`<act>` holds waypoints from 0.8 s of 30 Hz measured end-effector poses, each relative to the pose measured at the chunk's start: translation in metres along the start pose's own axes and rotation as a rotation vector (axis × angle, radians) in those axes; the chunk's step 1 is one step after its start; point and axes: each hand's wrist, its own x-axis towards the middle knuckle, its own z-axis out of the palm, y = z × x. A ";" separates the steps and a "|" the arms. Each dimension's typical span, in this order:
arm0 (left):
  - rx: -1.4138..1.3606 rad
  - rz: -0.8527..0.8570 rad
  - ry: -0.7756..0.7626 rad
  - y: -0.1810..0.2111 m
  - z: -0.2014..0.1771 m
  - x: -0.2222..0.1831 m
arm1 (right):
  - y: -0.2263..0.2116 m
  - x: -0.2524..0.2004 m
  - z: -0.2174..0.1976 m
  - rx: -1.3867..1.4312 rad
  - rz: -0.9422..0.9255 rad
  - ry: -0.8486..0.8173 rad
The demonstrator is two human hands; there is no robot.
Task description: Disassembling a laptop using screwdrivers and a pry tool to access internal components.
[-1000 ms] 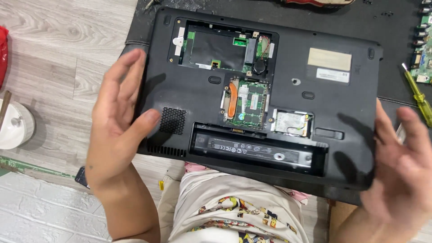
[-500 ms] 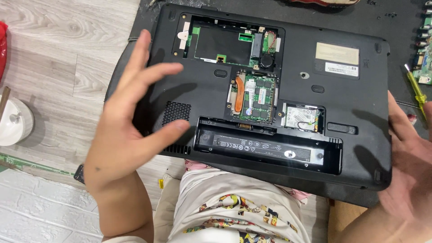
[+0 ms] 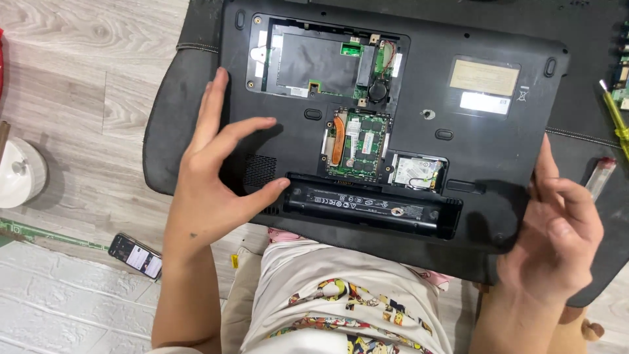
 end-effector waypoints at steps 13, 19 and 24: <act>0.469 0.014 -0.185 0.016 0.017 0.010 | 0.000 0.004 0.023 -0.398 -0.110 -0.010; 0.501 0.042 -0.203 0.024 0.015 0.014 | -0.013 0.008 0.041 -0.678 -0.137 -0.097; 0.507 0.209 -0.239 0.026 0.013 0.023 | -0.020 0.009 0.049 -0.938 -0.109 -0.090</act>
